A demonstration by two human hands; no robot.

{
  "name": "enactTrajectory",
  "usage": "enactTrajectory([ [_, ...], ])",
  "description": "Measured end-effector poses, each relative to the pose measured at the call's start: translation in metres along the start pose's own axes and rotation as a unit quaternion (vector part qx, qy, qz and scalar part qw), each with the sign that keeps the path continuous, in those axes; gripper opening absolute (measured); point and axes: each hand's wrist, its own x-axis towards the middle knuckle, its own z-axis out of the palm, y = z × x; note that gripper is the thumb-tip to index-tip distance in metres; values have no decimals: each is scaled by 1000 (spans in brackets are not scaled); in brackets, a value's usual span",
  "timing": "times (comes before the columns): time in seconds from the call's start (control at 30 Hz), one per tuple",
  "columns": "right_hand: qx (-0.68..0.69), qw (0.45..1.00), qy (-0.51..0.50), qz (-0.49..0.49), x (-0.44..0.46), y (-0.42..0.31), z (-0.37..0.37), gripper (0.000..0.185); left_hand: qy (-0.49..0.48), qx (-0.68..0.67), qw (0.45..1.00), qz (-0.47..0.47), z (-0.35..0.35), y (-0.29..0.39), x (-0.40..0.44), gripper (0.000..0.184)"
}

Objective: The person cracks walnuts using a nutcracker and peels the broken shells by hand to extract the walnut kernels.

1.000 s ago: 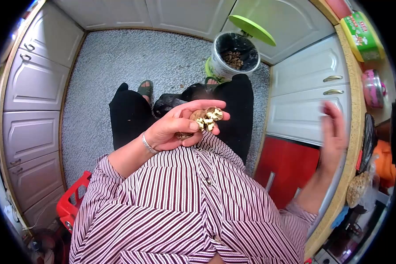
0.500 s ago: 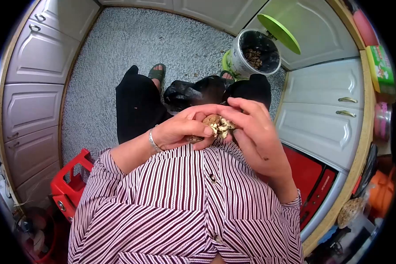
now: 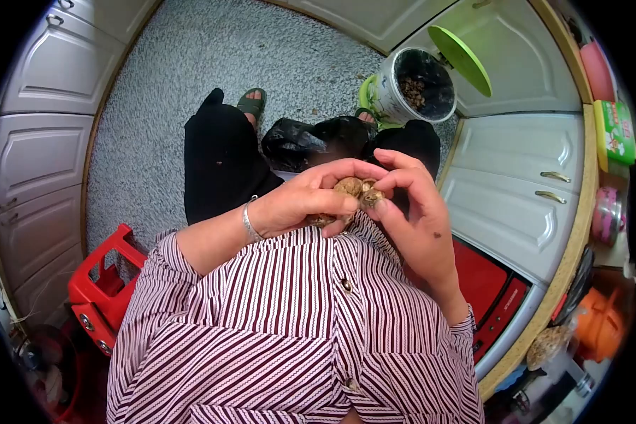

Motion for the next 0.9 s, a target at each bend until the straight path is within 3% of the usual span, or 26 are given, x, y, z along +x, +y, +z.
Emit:
enactTrajectory([
  [0.13,104,994,13,16,0,10,6,20,24,-4,999,-46,3,2,-1,38],
  [0.33,188,980,32,60,-7,5,12,18,63,44,996,-45,7,1,-2,26],
  [0.5,270,959,37,79,-8,11,14,12,60,32,997,-32,6,0,-3,25],
  [0.6,348,929,74,101,-5,15,13,14,52,26,998,-30,4,-1,-2,25],
  [0.77,502,859,25,95,-4,17,-3,19,64,25,997,-31,5,-1,-2,27],
  [0.83,504,856,25,114,-7,15,-1,23,90,20,995,-27,7,-1,-1,26],
  [0.9,224,966,74,103,-10,6,10,29,78,7,996,-29,1,-4,-1,26],
])
